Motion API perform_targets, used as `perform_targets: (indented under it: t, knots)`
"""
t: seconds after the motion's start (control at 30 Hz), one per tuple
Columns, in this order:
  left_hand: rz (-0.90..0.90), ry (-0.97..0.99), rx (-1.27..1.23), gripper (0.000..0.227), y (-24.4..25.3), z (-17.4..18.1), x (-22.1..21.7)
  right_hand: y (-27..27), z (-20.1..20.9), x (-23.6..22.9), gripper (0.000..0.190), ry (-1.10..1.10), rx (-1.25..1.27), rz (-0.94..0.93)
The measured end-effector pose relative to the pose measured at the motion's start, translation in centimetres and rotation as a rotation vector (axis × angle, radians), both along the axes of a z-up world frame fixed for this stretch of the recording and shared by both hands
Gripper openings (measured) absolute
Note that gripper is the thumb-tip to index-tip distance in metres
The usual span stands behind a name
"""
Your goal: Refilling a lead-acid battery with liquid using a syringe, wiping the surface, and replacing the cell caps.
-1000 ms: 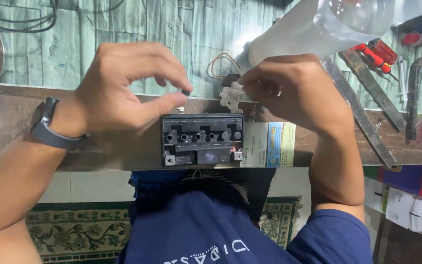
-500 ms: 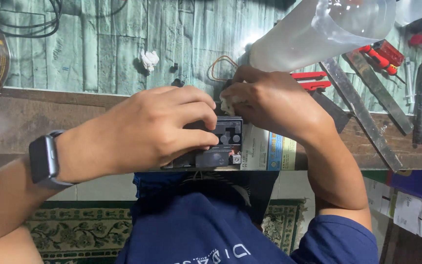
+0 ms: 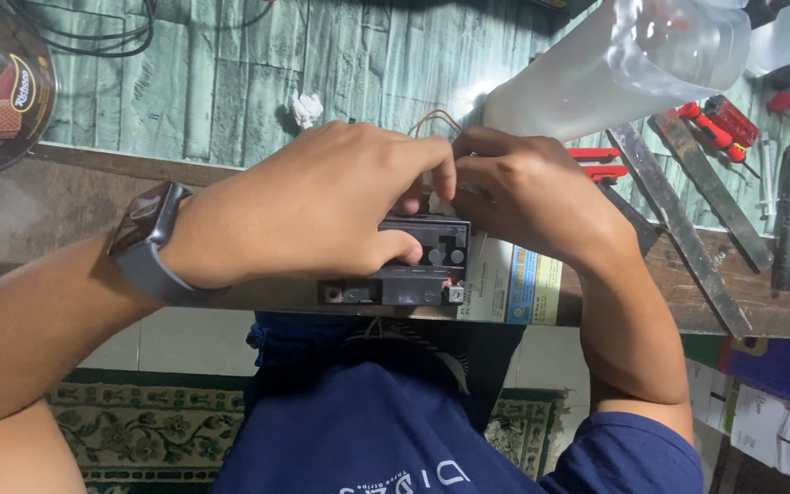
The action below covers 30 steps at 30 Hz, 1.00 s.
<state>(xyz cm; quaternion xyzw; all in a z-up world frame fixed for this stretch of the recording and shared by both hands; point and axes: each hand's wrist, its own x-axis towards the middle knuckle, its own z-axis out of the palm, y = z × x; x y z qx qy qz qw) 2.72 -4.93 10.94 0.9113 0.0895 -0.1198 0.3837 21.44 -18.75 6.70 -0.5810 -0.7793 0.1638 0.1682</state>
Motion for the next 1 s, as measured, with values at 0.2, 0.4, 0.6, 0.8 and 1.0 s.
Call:
perform_targets:
  t: [0.2,0.4,0.6,0.8,1.0]
  knots:
    - [0.091,-0.124,-0.086,0.053,3.2,-0.6,-0.5,0.1,-0.1,-0.2,0.017,0.089,0.164,-0.069]
    - [0.184,-0.565,0.574,0.026,8.3,-8.3,-3.5,1.3,-1.8,-0.9,0.009,0.01,0.371,-0.029]
    - [-0.002,-0.423,0.505,0.072,7.3,-8.8,-4.2,3.0,-2.9,-1.1,0.014,-0.175,0.463,0.015]
    - [-0.063,-0.598,0.506,0.027,5.6,-11.7,-3.0,5.3,-3.3,-1.8,0.013,-0.264,0.261,0.053]
    - [0.0,-0.409,0.405,0.01,6.9,-11.0,-3.3,7.4,-2.9,-3.0,0.015,-0.294,0.198,0.156]
